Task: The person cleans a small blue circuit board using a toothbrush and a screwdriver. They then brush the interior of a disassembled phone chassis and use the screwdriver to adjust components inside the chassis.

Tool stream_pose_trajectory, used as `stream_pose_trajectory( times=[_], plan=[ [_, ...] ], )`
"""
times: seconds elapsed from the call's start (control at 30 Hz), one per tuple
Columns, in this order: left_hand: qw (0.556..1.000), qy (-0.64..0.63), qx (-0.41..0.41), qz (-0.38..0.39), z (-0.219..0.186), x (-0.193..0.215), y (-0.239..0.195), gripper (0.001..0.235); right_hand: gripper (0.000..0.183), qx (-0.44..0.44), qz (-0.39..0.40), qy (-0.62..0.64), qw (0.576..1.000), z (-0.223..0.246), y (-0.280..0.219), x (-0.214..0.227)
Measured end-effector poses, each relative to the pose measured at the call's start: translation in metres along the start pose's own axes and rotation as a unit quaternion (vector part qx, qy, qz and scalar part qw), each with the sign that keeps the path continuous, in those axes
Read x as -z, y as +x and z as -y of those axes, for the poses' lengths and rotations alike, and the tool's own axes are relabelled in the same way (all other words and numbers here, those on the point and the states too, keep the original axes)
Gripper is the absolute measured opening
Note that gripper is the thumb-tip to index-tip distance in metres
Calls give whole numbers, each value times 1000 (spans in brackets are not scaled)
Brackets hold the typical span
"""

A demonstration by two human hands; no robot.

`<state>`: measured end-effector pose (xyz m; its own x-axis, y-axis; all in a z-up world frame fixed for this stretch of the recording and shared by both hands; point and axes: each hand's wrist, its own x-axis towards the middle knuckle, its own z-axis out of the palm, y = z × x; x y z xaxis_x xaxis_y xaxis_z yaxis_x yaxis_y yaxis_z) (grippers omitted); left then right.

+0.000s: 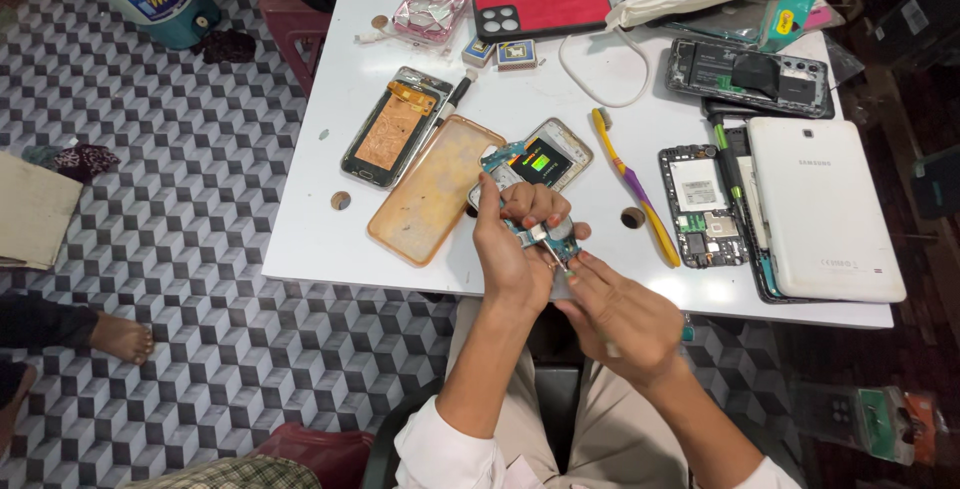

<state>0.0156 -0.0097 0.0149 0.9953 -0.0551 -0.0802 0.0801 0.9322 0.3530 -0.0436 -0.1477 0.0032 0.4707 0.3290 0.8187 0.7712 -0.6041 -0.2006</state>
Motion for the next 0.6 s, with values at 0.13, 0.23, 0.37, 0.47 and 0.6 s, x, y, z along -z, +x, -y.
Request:
stream_pose_trajectory(
  times=[0.13,0.23,0.37,0.47,0.6],
  plan=[
    [999,29,12,31,-1,2,1,59,23,-54,38,38,997,3,6,12],
    [1000,26,5,14,2,2,3,58,27,29,13,-22,999,5,4,0],
    [999,30,3,-11,2,0,2,59,29,27,-26,-70,997,10,-1,-18],
    [999,42,9,-9,1,0,3,60,30,-2,-20,-51,999,11,-3,-13],
    [999,39,-4,26,1,0,2,60,29,-156,12,79,985,10,-1,3]
  ],
)
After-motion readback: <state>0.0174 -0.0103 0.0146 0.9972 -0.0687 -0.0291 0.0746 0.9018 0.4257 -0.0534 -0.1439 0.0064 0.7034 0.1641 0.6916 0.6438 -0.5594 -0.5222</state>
